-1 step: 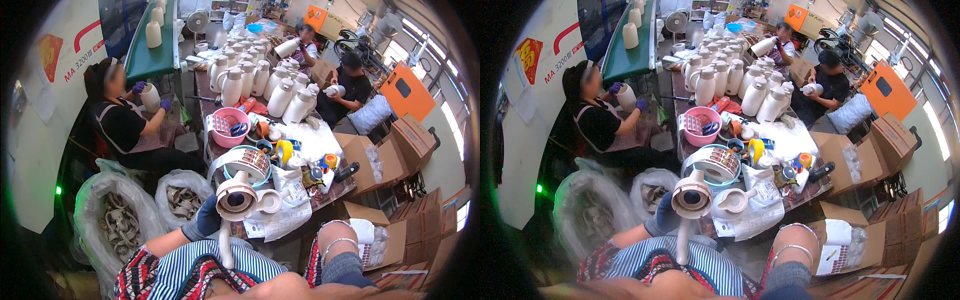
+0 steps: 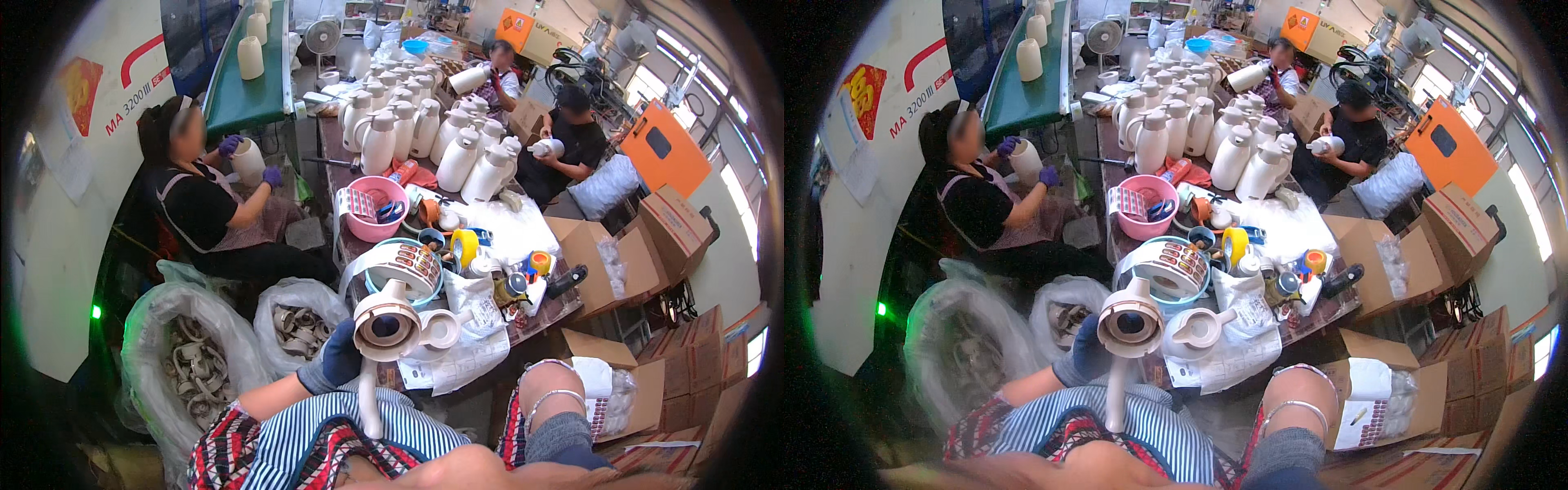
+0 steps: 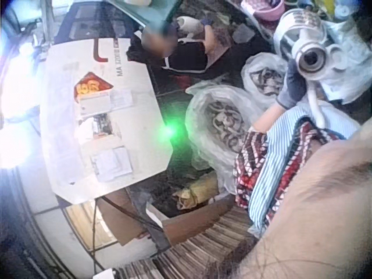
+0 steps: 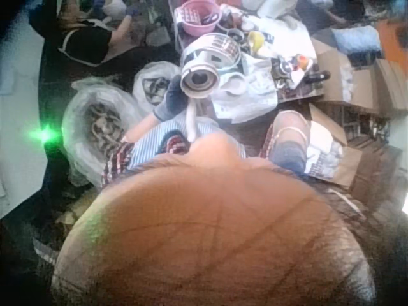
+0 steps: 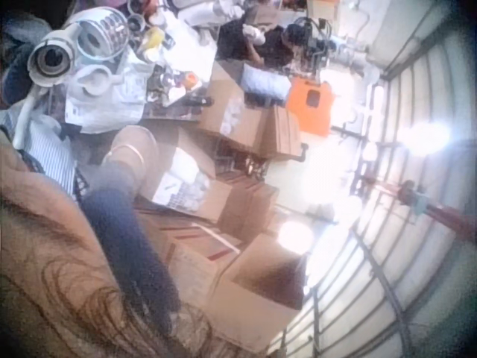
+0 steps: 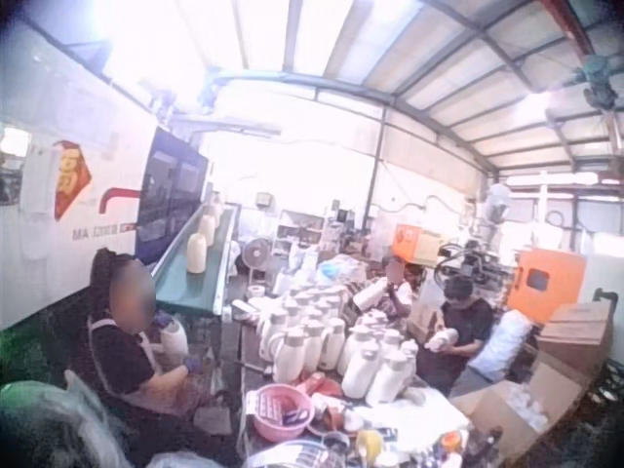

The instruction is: The person repeatedly picks up white kettle spouts from a large plastic bag, inspects them by turning them over, and places them on a work table. Other workers are visible in the background performing similar tasks.

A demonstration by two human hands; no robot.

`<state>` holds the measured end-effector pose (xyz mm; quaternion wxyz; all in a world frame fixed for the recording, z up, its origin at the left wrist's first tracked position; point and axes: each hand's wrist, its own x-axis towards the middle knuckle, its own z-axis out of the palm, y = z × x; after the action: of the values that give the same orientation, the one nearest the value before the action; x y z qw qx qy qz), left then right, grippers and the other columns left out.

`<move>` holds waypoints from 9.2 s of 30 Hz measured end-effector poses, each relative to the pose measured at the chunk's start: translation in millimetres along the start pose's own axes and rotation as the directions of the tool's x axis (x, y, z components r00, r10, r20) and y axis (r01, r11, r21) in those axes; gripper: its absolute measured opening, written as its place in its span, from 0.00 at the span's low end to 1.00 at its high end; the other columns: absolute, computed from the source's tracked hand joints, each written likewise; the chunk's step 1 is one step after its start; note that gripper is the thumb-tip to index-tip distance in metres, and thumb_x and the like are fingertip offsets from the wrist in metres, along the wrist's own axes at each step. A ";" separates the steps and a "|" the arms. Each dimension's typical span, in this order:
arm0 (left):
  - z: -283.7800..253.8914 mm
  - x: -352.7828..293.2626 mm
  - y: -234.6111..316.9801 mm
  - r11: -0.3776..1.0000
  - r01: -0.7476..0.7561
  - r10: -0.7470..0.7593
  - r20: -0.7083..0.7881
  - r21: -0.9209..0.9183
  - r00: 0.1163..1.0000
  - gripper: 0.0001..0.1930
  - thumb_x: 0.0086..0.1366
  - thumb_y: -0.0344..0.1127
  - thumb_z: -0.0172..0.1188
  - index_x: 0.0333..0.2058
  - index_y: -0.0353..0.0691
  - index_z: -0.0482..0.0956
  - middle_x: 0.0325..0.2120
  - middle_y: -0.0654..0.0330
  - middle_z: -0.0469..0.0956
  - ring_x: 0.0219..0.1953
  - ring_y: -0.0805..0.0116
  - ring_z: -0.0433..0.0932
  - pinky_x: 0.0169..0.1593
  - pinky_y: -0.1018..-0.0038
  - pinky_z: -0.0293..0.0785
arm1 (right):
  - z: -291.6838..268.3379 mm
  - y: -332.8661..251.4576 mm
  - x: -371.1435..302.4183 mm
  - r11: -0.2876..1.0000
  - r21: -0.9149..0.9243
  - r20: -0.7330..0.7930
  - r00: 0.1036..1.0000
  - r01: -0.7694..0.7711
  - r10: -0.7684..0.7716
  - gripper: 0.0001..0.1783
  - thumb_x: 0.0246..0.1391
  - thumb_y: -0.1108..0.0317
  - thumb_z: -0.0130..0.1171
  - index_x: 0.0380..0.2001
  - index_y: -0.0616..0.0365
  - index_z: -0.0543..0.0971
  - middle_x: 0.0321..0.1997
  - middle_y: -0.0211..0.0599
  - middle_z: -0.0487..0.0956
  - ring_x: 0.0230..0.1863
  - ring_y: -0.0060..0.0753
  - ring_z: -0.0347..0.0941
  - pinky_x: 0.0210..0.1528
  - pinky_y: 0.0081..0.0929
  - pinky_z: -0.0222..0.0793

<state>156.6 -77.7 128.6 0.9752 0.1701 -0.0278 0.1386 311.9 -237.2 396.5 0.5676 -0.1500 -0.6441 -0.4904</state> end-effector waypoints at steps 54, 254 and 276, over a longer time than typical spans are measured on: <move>-34.2 0.4 17.3 0.876 -0.267 0.329 -0.092 0.402 0.940 0.25 0.73 0.47 0.47 0.61 0.39 0.66 0.59 0.57 0.71 0.61 0.64 0.69 0.67 0.64 0.60 | -7.8 -71.2 -196.7 -0.256 -0.162 0.296 -0.295 -0.953 0.909 0.22 0.62 0.67 0.57 0.56 0.66 0.73 0.50 0.39 0.79 0.45 0.29 0.76 0.50 0.26 0.72; -38.8 -63.8 25.5 0.712 -0.114 0.341 -0.199 0.693 0.919 0.30 0.60 0.26 0.64 0.61 0.38 0.64 0.58 0.52 0.70 0.60 0.62 0.71 0.64 0.68 0.67 | 70.3 -132.2 -214.2 0.080 -0.549 0.446 -0.211 -0.832 0.870 0.15 0.53 0.73 0.61 0.46 0.57 0.79 0.34 0.41 0.78 0.31 0.41 0.77 0.33 0.34 0.70; -38.8 -63.4 19.1 0.862 -0.074 0.259 -0.311 0.501 0.915 0.27 0.72 0.51 0.48 0.61 0.40 0.62 0.55 0.57 0.72 0.60 0.66 0.70 0.64 0.69 0.66 | 56.8 -115.8 -229.2 -0.053 -0.447 0.497 -0.297 -0.893 0.816 0.12 0.56 0.72 0.58 0.44 0.60 0.79 0.38 0.44 0.80 0.39 0.43 0.78 0.43 0.33 0.73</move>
<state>90.7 -63.8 91.9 0.8743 0.3736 0.1754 0.2556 263.1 -163.3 148.9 0.4702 -0.6970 -0.4993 0.2093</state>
